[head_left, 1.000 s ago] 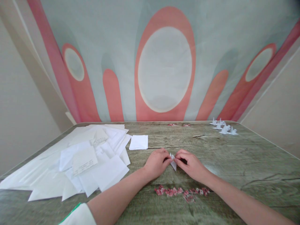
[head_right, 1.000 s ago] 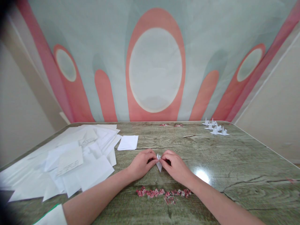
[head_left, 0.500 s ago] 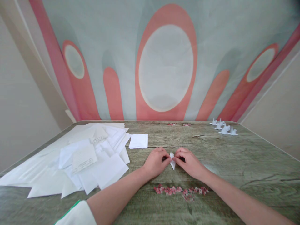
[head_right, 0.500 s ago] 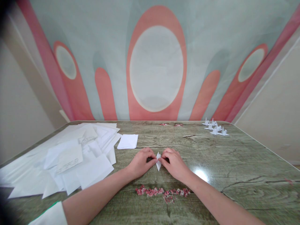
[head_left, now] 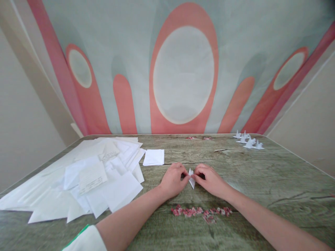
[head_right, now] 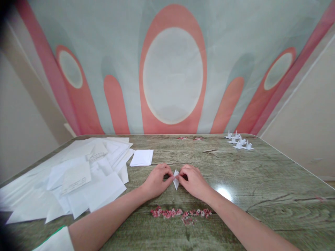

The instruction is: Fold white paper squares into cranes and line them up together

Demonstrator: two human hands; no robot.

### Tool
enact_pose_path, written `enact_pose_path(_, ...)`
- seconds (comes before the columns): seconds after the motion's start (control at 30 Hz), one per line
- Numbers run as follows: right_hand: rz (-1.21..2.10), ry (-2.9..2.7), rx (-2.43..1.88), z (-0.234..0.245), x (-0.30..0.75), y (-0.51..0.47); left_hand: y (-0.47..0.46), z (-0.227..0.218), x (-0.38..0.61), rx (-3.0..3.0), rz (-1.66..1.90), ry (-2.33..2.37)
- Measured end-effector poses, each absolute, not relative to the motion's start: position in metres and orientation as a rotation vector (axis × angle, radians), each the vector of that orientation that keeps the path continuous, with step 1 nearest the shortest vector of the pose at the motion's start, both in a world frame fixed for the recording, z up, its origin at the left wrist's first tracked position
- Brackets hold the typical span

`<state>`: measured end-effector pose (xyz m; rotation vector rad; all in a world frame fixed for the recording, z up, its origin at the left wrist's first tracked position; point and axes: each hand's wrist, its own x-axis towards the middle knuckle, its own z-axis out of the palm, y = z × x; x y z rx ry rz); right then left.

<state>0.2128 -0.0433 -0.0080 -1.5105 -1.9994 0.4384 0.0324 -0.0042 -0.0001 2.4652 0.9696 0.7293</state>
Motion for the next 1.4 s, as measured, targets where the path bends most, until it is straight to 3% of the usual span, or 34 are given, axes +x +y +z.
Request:
enact_pose_path(0.4, 0.422, -2.021, -1.593, -0.008, 0.211, -0.042, -0.012, 0.009, 0.027, 2.594, 0.703, 0.953)
enact_pose_path(0.63, 0.409, -2.047, -1.612, -0.008, 0.211, -0.041, -0.037, 0.025, 0.022, 2.945, 0.427, 0.895)
enact_pose_path(1.4, 0.393, -2.104, -1.640, -0.003, 0.209, -0.043, -0.050, 0.019, 0.028, 3.085, 0.267, 0.953)
